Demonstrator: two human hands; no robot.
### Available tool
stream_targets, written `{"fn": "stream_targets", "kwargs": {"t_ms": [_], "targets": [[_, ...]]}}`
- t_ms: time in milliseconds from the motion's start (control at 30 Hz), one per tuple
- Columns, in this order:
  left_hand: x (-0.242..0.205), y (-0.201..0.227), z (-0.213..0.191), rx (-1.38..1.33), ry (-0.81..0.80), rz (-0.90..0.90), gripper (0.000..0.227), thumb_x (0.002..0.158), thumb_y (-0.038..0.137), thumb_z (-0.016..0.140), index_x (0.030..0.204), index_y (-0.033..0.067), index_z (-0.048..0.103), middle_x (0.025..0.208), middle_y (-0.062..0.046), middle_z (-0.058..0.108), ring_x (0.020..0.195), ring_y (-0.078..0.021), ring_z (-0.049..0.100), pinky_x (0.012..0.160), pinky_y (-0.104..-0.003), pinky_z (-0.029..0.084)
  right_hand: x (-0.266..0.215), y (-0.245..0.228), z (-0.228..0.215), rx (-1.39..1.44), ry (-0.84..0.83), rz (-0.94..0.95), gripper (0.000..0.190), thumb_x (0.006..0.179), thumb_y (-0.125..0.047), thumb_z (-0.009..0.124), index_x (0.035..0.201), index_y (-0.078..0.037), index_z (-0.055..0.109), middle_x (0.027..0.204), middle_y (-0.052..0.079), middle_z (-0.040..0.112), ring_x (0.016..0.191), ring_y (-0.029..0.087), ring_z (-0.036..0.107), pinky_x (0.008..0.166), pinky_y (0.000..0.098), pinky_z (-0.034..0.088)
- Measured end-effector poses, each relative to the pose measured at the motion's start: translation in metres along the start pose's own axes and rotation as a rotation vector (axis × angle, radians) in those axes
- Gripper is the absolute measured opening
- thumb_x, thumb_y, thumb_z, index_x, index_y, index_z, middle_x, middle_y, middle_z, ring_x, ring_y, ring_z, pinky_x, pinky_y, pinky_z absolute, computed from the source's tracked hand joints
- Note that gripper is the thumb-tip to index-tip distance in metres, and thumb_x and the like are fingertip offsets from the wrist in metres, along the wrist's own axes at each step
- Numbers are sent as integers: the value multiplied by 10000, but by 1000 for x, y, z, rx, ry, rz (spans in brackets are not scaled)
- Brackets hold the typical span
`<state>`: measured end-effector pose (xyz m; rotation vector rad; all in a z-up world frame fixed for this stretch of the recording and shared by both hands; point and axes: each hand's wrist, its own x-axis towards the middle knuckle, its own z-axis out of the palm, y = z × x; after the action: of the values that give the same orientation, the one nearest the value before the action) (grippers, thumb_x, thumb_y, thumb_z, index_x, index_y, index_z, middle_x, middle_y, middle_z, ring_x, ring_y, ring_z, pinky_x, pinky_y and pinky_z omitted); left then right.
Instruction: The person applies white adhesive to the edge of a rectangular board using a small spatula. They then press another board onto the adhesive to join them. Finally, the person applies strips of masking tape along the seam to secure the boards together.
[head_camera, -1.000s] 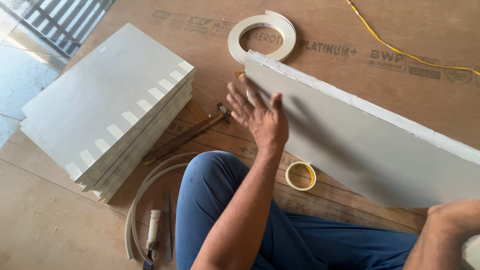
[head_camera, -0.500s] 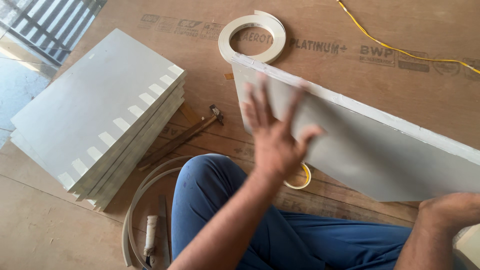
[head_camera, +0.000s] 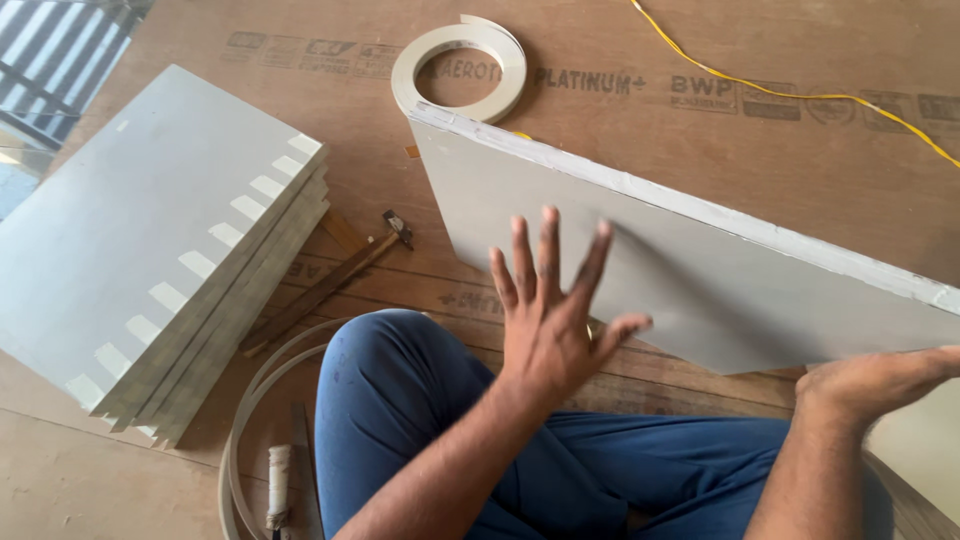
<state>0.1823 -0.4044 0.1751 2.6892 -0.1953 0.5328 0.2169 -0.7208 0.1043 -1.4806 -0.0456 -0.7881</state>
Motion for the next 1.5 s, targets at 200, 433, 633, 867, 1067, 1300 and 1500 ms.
{"fn": "stream_targets", "kwargs": {"t_ms": [200, 433, 633, 867, 1067, 1300, 1500], "targets": [[-31, 6, -15, -962, -197, 5, 947, 1008, 834, 233, 1654, 144, 304, 1761, -204, 182, 1666, -397, 129, 1349, -552, 167, -5, -29, 0, -99, -57, -23, 1107, 955, -910, 187, 1613, -21, 249, 1667, 273, 255, 1590, 426, 267, 1339, 584, 271], [-22, 12, -43, -2396, -663, -538, 1215, 822, 902, -64, 1598, 44, 307, 1654, -216, 305, 1522, -369, 313, 1275, -514, 231, -27, -61, -1, -246, 221, 68, 991, 961, -863, 276, 1456, -18, 429, 1491, 254, 480, 1447, 324, 488, 1201, 574, 379], [-59, 38, -34, -1501, -507, 179, 1072, 1014, 846, 182, 1613, -40, 269, 1735, -234, 270, 1653, -401, 252, 1370, -523, 190, -134, -126, 80, -151, -18, 50, 914, 1082, -761, 200, 1628, -36, 300, 1727, 219, 316, 1661, 322, 264, 1415, 481, 171], [-128, 37, -17, -625, -363, 527, 899, 1020, 714, 401, 1586, 22, 306, 1683, -172, 295, 1645, -380, 233, 1403, -511, 136, -124, -144, 98, 163, 30, 664, 1026, 863, -825, 174, 1635, -150, 183, 1702, 184, 246, 1593, 339, 196, 1254, 514, 170], [-153, 31, -14, 112, -354, 536, 995, 945, 669, 487, 1637, 32, 163, 1696, -189, 152, 1587, -375, 111, 1253, -562, 96, -139, -121, 108, 385, -77, 896, 1017, 830, -841, 117, 1647, -237, 155, 1708, 168, 237, 1579, 365, 190, 1238, 516, 146], [-154, 13, 6, -699, -655, 1, 1041, 933, 685, 436, 1647, -14, 143, 1726, -268, 120, 1613, -428, 56, 1213, -669, 83, -170, -112, 134, 348, -155, 1047, 1012, 785, -854, 114, 1627, -317, -47, 1706, 118, 166, 1571, 328, 190, 1229, 526, 186], [-183, 10, 17, -337, -386, 86, 978, 971, 592, 506, 1639, -2, 109, 1700, -264, 95, 1585, -428, 29, 1199, -626, 92, -165, -89, 145, 354, -206, 1024, 1005, 807, -861, 107, 1642, -319, -27, 1720, 164, 129, 1560, 364, 181, 1212, 516, 172]]}}
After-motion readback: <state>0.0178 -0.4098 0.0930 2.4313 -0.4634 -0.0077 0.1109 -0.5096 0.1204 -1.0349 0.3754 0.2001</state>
